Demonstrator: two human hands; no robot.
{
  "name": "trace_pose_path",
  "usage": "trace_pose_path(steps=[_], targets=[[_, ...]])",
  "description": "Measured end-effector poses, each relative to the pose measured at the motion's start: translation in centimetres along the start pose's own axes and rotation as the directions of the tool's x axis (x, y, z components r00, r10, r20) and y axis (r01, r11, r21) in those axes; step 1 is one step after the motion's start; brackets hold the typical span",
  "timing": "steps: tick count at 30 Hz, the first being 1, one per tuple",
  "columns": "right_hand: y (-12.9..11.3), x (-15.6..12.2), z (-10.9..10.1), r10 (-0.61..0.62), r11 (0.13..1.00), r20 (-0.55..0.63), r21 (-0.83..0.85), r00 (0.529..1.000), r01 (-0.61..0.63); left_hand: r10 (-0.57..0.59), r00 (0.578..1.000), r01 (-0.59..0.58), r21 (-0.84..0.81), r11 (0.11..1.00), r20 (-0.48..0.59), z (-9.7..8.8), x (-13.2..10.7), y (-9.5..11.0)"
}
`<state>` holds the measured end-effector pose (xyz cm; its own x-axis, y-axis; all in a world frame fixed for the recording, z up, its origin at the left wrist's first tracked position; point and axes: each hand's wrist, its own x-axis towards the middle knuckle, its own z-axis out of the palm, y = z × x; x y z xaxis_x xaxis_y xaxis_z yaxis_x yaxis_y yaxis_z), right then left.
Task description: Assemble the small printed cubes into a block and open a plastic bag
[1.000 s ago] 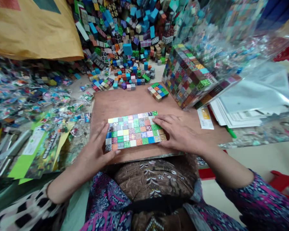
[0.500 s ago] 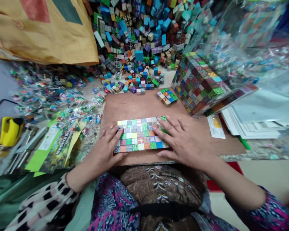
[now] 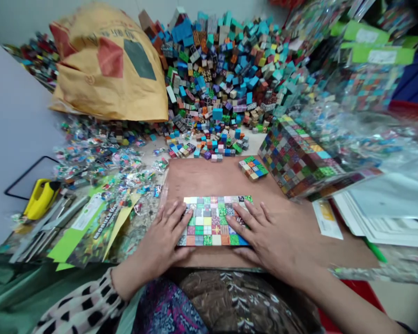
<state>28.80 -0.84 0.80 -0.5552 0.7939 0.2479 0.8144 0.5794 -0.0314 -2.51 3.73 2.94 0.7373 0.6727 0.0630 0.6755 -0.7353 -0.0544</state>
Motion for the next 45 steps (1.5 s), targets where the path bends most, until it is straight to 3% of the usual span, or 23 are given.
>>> trace_pose_path(steps=[5, 10, 14, 25, 30, 33, 36, 38, 39, 42, 43, 45], targets=[[-1.9, 1.9, -0.6, -0.026, 0.999, -0.034, -0.021, 0.999, 0.026, 0.001, 1.000, -0.001, 0.027, 1.000, 0.014, -0.4, 1.1, 0.8], [-3.0, 3.6, 1.0, -0.083, 0.996, -0.082, -0.032, 0.993, 0.080, 0.038, 0.992, -0.040, 0.010, 0.999, 0.120, -0.1, 2.3, 1.1], [-3.2, 3.7, 2.1, -0.097, 0.995, -0.098, -0.047, 0.990, 0.093, 0.050, 0.988, -0.045, -0.040, 0.998, 0.147, 0.2, 2.3, 1.1], [-3.2, 3.5, 2.5, -0.115, 0.992, -0.069, -0.060, 0.991, 0.111, 0.077, 0.986, -0.065, -0.084, 0.994, 0.147, 0.7, 2.1, 1.2], [-3.2, 3.2, -0.1, -0.059, 0.997, -0.022, 0.052, 0.998, 0.060, 0.081, 0.996, -0.072, -0.195, 0.978, 0.037, -0.5, 1.7, 0.2], [-2.0, 1.7, -2.2, -0.013, 0.992, -0.091, 0.120, 0.996, 0.024, -0.043, 0.999, 0.031, -0.354, 0.935, -0.025, -1.8, 2.1, -1.3], [-0.3, -1.6, -2.5, 0.214, 0.962, -0.196, 0.215, 0.957, -0.171, -0.280, 0.960, 0.204, -0.610, 0.766, -0.030, -2.9, 3.6, -2.7], [0.6, -4.2, -1.4, 0.423, 0.889, -0.241, 0.298, 0.874, -0.348, -0.455, 0.891, 0.270, -0.786, 0.556, -0.015, -3.3, 5.4, -3.3], [0.7, -5.5, -0.7, 0.539, 0.824, -0.240, 0.349, 0.808, -0.446, -0.536, 0.844, 0.275, -0.866, 0.417, 0.010, -3.4, 6.4, -3.5], [0.5, -8.1, 1.4, 0.793, 0.592, -0.198, 0.474, 0.576, -0.652, -0.677, 0.729, 0.102, -0.994, -0.038, 0.101, -3.0, 9.5, -4.1], [0.2, -8.4, 1.9, 0.828, 0.546, -0.188, 0.491, 0.529, -0.679, -0.682, 0.718, 0.057, -0.989, -0.137, 0.136, -2.8, 10.4, -4.4], [-0.2, -8.5, 2.3, 0.839, 0.531, -0.188, 0.488, 0.511, -0.693, -0.670, 0.713, 0.019, -0.960, -0.280, 0.209, -2.1, 12.1, -5.1]])
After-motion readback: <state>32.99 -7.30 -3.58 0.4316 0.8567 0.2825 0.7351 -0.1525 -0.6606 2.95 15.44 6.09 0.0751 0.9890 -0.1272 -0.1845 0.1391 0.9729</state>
